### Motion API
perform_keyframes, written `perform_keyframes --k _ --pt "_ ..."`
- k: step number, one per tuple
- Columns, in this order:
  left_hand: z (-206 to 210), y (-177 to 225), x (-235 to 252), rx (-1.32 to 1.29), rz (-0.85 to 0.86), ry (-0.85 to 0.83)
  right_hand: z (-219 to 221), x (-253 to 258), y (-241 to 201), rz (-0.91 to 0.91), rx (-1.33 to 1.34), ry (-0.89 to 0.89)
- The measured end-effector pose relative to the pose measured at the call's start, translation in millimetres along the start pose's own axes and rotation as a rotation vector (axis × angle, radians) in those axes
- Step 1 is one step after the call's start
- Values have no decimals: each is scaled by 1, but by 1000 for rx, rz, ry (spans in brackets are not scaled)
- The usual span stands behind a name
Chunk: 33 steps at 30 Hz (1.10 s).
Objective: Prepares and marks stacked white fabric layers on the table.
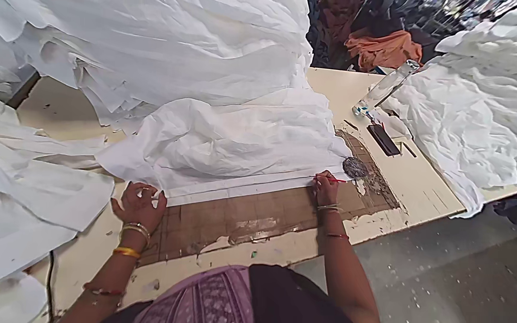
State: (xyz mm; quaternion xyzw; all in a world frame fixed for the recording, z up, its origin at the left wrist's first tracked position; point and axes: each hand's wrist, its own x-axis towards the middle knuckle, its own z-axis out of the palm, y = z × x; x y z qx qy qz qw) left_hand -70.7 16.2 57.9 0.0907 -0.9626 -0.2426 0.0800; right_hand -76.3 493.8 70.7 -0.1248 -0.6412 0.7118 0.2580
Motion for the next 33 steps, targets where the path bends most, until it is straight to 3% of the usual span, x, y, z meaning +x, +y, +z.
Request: perform_keyframes --k 4,13,19,23,29,33 --pt "2 -2 -1 -2 27 19 -36 11 3 -36 -297 -108" --pt "3 -4 -2 -5 56 37 -32 14 9 -154 -525 -175" --pt "2 -4 -2 -6 45 24 -34 11 11 -153 -468 -154" --pt "5 -6 0 -11 70 66 -24 18 12 -272 -460 -62" --pt "2 -4 -1 -8 42 35 -14 37 10 -142 -538 -140" --pt "1 -2 -1 -20 32 28 -14 38 10 -156 -645 -195"
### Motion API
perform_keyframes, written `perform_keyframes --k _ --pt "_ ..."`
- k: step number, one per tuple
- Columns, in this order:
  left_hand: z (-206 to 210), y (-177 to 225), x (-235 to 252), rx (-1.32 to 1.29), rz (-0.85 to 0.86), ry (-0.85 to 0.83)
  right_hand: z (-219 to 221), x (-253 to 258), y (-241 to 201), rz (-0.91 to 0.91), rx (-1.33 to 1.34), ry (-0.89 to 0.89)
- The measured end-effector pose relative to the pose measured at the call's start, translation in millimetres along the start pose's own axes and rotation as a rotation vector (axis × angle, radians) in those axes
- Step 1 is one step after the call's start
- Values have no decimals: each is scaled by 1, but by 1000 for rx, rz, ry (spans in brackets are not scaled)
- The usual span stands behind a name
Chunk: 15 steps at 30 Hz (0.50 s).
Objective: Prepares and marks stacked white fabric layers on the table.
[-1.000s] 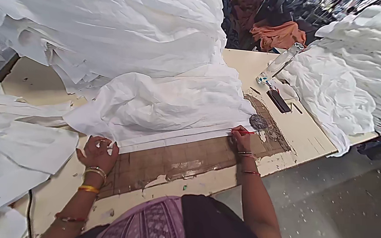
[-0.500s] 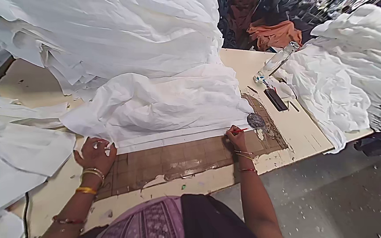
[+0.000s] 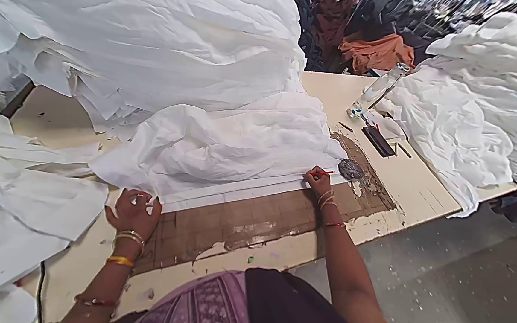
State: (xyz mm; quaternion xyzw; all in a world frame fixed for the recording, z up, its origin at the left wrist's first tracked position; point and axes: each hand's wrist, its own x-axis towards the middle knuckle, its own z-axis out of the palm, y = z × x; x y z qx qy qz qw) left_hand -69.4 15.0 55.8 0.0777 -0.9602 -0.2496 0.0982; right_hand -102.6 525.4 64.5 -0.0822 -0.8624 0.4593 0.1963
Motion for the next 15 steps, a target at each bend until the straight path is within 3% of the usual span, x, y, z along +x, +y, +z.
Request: perform_keyframes --k 4,8,10,15 --pt "0 1 -1 0 -2 0 -2 -2 2 32 102 21" --pt "1 -1 1 1 -20 1 -28 -11 12 163 413 335" --pt "3 -3 1 -10 -15 3 -51 -12 27 210 308 393" --pt "4 -4 0 2 0 -6 -69 -5 33 250 49 282"
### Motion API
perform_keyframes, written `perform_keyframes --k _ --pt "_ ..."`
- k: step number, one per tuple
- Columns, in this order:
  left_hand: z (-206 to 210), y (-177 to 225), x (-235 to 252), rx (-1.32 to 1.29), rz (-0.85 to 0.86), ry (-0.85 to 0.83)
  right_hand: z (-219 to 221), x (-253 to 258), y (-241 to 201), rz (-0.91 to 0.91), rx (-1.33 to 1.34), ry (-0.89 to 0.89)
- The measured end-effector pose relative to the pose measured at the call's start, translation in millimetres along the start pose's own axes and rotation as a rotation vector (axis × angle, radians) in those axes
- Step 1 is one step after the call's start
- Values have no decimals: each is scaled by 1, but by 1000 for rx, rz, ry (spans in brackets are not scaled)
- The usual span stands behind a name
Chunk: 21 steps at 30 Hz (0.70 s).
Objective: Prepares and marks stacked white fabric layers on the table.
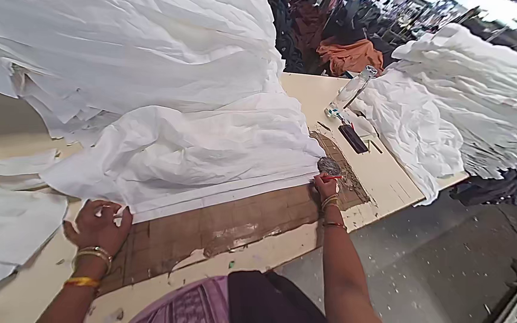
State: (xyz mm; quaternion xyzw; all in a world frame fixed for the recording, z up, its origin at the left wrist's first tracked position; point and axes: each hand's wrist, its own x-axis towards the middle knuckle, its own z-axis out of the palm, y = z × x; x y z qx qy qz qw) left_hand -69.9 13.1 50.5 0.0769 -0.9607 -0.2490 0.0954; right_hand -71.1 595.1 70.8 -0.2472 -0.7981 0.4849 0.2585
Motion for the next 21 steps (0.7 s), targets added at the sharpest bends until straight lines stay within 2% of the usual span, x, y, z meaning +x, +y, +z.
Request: perform_keyframes --k 9,13,16,21 --pt "0 0 0 0 -6 2 0 5 5 -68 -233 -77" --pt "2 -2 0 0 9 16 0 1 1 -16 -153 -27" --pt "0 -1 0 4 2 7 4 7 5 -86 11 3" --pt "1 -4 2 26 9 -12 15 22 -7 -70 -159 -75"
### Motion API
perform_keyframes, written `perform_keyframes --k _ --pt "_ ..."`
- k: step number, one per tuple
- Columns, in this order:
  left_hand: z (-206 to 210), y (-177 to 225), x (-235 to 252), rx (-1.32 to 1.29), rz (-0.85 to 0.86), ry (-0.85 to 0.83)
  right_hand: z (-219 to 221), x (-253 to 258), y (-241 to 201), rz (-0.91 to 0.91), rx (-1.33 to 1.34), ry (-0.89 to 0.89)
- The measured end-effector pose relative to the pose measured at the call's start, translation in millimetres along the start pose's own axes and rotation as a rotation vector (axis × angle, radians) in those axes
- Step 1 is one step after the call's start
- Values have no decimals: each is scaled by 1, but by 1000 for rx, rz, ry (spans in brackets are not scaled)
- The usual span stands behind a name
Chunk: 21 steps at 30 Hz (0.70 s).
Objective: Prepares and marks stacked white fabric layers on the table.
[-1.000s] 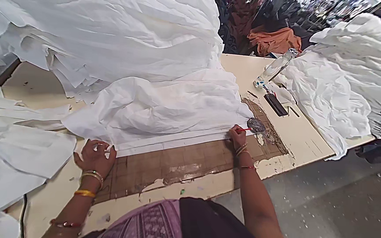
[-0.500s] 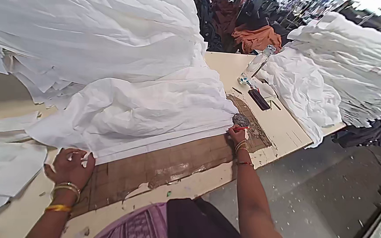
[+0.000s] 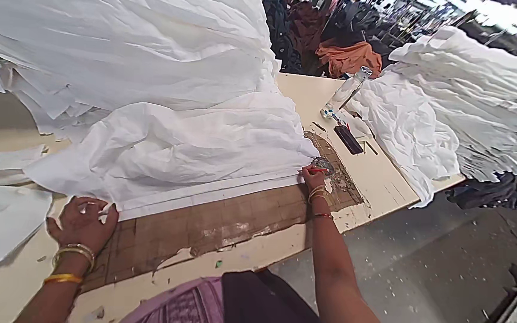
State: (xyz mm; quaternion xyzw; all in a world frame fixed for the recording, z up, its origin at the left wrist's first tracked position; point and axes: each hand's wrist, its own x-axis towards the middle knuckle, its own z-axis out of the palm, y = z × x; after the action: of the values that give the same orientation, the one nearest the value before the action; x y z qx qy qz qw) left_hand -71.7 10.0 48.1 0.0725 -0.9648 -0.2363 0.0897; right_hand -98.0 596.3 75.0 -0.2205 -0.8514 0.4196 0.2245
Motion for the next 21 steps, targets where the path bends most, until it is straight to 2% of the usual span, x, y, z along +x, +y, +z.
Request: perform_keyframes --k 9,11,14,17,19,21 --pt "4 -4 0 -15 -4 30 0 4 0 -26 -97 -41" --pt "3 -3 -1 -13 -12 39 -1 2 4 4 10 43" --pt "4 -2 -2 -23 -15 47 -12 -1 4 -53 173 335" --pt "3 -5 0 -43 -3 36 -21 11 4 -174 -102 378" --pt "4 -8 1 -42 5 37 -21 23 6 -189 -463 177" --pt "5 -7 1 -40 -16 32 -24 35 -3 -128 -762 -73"
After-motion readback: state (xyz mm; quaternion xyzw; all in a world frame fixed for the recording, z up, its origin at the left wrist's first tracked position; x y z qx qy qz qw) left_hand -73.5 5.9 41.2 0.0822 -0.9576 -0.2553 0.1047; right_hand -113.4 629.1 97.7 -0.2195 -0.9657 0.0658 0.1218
